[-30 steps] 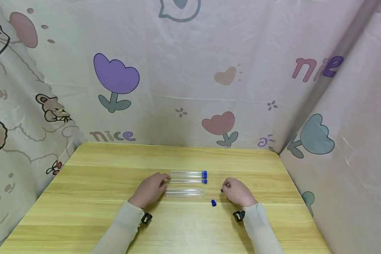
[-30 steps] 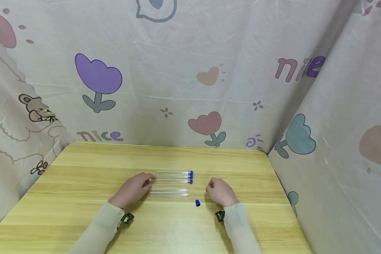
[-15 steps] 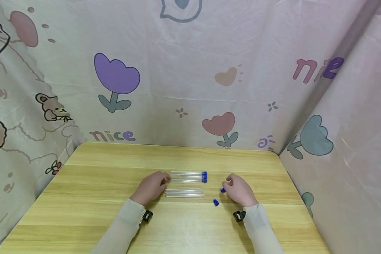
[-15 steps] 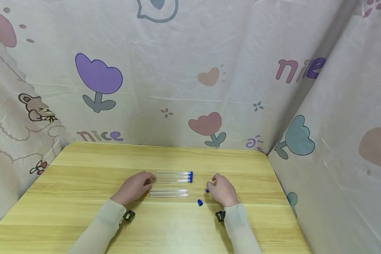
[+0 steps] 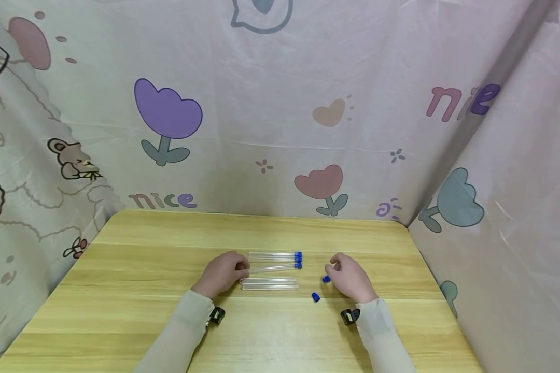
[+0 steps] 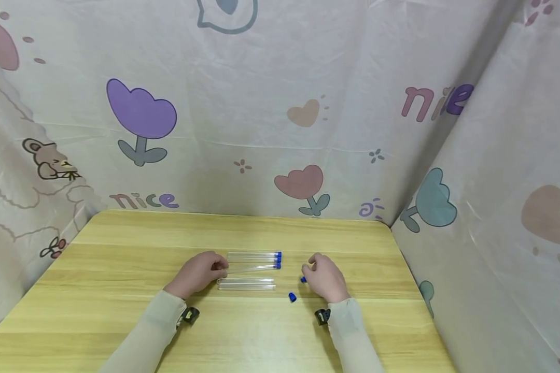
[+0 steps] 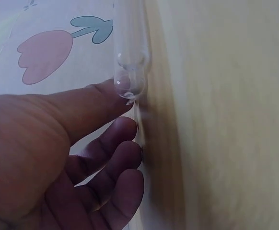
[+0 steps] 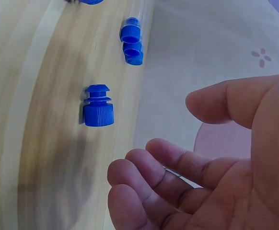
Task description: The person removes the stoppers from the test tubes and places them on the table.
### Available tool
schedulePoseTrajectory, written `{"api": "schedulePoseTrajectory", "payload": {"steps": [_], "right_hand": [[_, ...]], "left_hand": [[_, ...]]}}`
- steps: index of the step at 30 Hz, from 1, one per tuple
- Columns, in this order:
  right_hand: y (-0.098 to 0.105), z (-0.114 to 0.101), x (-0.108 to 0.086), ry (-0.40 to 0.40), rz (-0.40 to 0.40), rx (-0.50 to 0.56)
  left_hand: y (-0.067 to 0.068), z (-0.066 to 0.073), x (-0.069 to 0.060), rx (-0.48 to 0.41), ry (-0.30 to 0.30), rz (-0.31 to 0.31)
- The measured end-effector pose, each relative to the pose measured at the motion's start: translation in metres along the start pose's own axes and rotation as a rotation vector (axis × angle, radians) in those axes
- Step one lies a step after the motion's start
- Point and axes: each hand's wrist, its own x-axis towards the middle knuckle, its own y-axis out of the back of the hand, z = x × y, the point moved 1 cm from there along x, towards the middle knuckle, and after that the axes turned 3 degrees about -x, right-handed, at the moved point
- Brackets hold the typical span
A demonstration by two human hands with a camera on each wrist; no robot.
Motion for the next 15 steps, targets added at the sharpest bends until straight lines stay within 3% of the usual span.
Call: {"api": "schedulePoseTrajectory", "payload": {"steps": [15], "right_hand": [[-0.0012, -0.0036, -0.0003, 0.030, 0.011, 0.010]], "left_hand": [[0.0015, -0.0014, -0.0034, 0.007, -0.006, 0.014]]}}
